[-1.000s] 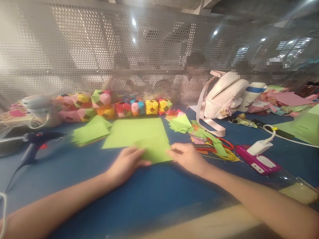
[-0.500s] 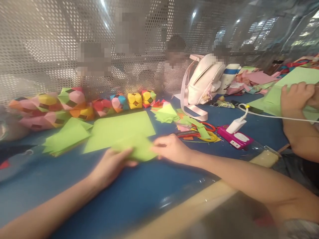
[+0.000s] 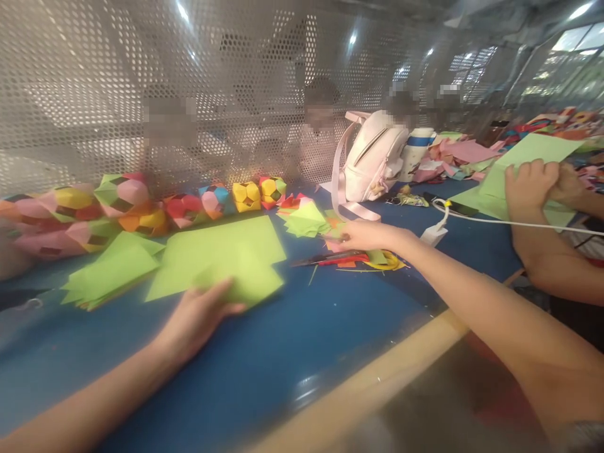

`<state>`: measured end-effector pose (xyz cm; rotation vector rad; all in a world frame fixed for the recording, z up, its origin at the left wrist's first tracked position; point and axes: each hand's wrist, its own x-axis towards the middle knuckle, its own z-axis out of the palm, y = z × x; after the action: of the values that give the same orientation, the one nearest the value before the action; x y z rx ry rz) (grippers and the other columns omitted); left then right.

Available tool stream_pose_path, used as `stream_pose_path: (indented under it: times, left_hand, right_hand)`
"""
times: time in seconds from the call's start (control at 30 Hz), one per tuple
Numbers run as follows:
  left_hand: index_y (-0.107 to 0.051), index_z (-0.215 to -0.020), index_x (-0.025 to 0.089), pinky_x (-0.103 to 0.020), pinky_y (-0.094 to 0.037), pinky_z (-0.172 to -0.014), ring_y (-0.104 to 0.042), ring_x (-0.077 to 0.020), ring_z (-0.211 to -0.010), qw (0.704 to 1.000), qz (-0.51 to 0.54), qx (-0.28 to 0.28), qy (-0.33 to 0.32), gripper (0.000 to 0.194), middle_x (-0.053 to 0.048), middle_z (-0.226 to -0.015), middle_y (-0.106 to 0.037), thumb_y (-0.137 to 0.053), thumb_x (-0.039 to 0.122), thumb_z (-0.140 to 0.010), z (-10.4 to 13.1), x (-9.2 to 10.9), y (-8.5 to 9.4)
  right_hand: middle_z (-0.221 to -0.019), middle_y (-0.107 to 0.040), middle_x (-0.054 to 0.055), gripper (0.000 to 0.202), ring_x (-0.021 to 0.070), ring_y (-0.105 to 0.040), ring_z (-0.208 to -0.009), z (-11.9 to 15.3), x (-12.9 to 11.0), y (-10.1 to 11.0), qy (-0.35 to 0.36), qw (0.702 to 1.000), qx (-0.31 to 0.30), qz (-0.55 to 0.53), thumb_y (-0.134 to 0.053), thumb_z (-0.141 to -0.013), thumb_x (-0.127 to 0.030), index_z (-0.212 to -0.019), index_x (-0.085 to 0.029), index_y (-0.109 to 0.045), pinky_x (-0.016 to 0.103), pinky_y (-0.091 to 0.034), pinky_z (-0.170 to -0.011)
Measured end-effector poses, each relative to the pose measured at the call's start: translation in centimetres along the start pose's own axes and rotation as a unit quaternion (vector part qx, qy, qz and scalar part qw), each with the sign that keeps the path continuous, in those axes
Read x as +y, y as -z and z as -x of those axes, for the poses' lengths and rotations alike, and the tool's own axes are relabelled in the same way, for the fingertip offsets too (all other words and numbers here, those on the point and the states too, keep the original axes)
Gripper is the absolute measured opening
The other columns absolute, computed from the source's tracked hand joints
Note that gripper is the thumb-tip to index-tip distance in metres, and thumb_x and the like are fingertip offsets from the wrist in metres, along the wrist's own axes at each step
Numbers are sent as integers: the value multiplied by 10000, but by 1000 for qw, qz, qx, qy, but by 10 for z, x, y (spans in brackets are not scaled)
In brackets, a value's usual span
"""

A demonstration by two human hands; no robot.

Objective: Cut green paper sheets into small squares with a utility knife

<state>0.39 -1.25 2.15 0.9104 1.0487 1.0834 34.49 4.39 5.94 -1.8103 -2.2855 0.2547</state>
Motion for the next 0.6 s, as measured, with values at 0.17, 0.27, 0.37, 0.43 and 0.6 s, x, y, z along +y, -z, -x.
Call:
stream_pose_path:
  times: [0.17,0.27,0.37,0.43,0.6]
  left_hand:
    - [-704,-756,103,-218,-603,-572,-652,-132,-589,1000,-10,7,4,295,-40,-748,-702,-866,300,-610,0,-1,3]
    - [-703,-786,105,-218,-598,-560,-657,-140,-596,1000,-12,5,-5,282,-49,-767,-710,-852,286,-630,0,0,1]
    - [-701,-783,106,-221,-598,-556,-655,-143,-595,1000,-13,6,-2,251,-55,-767,-713,-839,263,-646,-1,1,0]
    - [-700,-770,108,-225,-602,-560,-650,-139,-590,1000,-9,6,2,234,-55,-776,-714,-839,249,-646,-1,1,-1]
    - [-702,-757,114,-224,-605,-556,-640,-128,-579,1000,-1,5,1,236,-41,-769,-707,-849,253,-635,-1,1,0]
  right_hand:
    - [-558,-539,-4,229,116,-430,-489,-1,1,-14,-22,999,-33,29,-570,-793,-256,-572,-198,-554,263,-238,-489]
    - [-553,-544,-23,187,121,-449,-516,2,4,-10,-16,999,-24,24,-583,-755,-270,-582,-201,-576,257,-245,-501]
    - [-622,-608,-7,194,135,-495,-583,5,14,-2,10,998,65,3,-572,-761,-317,-616,-199,-625,251,-294,-536]
    - [-692,-645,19,189,145,-514,-618,7,20,2,17,987,156,-16,-555,-774,-305,-651,-194,-646,259,-334,-575]
    - [-622,-560,23,239,140,-463,-586,17,15,18,32,937,345,-49,-480,-822,-239,-595,-193,-538,272,-370,-613]
